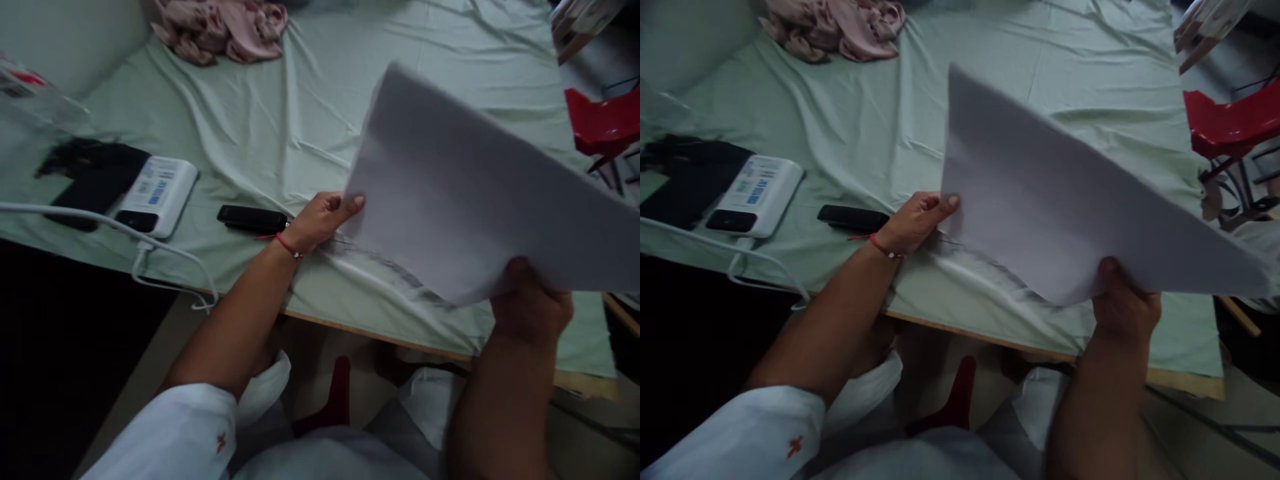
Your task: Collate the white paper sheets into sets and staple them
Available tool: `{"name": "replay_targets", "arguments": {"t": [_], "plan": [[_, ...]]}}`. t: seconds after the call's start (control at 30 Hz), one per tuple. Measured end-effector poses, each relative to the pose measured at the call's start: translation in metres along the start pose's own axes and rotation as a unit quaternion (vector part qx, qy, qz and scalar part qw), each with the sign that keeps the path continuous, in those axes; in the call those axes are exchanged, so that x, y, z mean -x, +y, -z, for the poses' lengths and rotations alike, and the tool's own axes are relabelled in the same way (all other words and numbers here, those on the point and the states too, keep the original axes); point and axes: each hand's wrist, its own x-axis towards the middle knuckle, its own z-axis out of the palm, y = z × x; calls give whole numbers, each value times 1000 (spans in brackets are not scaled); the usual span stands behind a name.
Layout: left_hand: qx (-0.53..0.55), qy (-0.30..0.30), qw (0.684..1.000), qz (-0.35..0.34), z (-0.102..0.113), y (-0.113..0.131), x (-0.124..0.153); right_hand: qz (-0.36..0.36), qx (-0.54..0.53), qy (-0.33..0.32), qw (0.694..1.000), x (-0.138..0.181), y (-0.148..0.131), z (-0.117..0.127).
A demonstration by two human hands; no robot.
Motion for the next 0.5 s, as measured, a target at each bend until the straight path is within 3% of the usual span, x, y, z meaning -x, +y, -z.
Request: {"name": "replay_targets", "arguments": {"t": [0.3,0.5], "plan": [[46,-18,999,-13,9,4,10,-9,-6,-104,995,-6,-9,0],[72,-22,997,-35,15,0,7,-18,59,-162,985,-10,-6,22]]}}
